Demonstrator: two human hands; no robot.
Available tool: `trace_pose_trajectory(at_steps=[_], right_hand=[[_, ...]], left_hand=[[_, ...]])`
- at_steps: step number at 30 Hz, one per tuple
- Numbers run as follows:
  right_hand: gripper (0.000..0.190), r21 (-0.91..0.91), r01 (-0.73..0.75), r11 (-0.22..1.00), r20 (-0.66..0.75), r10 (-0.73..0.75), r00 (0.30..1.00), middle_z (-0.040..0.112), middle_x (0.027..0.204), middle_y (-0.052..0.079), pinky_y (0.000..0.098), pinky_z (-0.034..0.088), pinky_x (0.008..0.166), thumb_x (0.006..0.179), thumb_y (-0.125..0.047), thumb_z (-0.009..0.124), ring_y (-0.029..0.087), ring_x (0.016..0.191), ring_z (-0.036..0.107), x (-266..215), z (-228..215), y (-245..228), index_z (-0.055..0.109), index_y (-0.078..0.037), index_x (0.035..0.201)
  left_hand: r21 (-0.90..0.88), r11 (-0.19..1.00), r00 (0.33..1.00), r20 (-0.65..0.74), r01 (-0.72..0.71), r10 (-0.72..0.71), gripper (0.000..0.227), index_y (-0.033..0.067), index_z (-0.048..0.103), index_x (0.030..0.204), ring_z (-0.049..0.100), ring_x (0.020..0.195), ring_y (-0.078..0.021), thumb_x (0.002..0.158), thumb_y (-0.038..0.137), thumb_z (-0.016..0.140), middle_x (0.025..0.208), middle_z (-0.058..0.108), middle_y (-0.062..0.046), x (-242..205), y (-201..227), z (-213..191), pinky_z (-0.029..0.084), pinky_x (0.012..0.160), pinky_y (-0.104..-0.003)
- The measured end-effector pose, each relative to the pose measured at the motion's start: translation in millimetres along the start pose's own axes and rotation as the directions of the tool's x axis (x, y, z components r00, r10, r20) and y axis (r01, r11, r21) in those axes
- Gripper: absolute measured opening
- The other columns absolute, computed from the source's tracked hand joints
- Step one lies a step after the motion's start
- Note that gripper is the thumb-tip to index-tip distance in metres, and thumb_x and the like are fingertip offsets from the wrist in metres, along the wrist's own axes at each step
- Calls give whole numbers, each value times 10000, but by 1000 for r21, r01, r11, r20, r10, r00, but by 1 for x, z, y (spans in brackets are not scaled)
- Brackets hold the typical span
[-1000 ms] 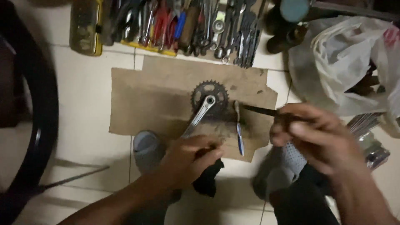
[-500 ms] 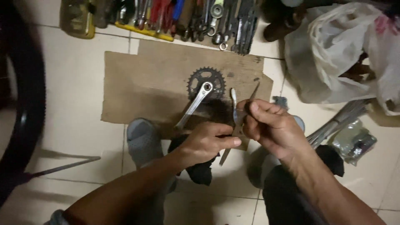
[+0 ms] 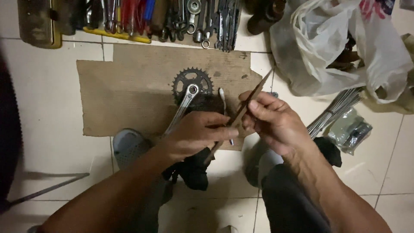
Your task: The person sits on the floor and cleans a bicycle crankset using a wire brush and a cloth. They also open a metal toolbox, rummage through it, and retrieve a small metal file, which they use to scrape the crankset before wiping it down.
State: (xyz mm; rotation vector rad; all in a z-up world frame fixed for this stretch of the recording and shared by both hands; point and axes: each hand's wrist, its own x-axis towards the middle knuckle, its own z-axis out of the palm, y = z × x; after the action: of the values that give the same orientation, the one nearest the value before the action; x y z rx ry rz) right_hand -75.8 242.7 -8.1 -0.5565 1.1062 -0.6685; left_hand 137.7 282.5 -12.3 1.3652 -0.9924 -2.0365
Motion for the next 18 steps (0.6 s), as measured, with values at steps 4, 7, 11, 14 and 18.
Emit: trace_pose_trajectory(at_steps=[4, 7, 11, 14, 18], right_hand=[[177, 28, 6, 1000, -75, -3, 997, 627, 853, 130, 329, 517, 605, 959, -97, 658, 222, 620, 632, 3, -7, 1, 690, 17, 1091], [141, 42, 3, 999, -88, 1, 996, 636, 894, 145, 333, 501, 600, 962, -95, 659, 215, 617, 611, 4, -5, 1, 687, 17, 1043], [90, 61, -8, 998, -103, 14, 995, 595, 835, 87, 320, 526, 614, 958, -90, 689, 187, 632, 592, 2, 8, -6, 683, -1, 952], [110, 29, -18, 999, -109, 21, 994, 630, 870, 97, 305, 531, 619, 951, -120, 697, 193, 670, 627, 5, 9, -5, 696, -19, 994], [123, 5, -35, 999, -119, 36, 992, 620, 883, 85, 308, 527, 620, 955, -141, 698, 196, 683, 617, 5, 11, -5, 692, -34, 1014]], left_hand=[[-193, 977, 990, 120, 92, -69, 555, -34, 686, 1252, 760, 878, -319, 906, 400, 704, 991, 768, -250, 0, -23, -9, 586, 622, -372], [-278, 956, 981, 192, 95, -42, 440, -44, 684, 1221, 767, 776, -294, 950, 303, 682, 970, 762, -260, -3, -27, -12, 590, 583, -334], [-362, 922, 964, 263, 135, -38, 391, -65, 650, 1224, 762, 722, -261, 980, 241, 635, 942, 750, -247, -2, -35, -15, 613, 621, -323], [-371, 910, 960, 268, 183, -84, 358, -14, 670, 1231, 746, 693, -210, 992, 244, 602, 923, 750, -195, -8, -33, -14, 606, 618, -275], [-384, 891, 945, 302, 244, -129, 356, 10, 669, 1252, 737, 674, -194, 994, 244, 594, 925, 748, -187, -4, -40, -14, 614, 613, -264]])
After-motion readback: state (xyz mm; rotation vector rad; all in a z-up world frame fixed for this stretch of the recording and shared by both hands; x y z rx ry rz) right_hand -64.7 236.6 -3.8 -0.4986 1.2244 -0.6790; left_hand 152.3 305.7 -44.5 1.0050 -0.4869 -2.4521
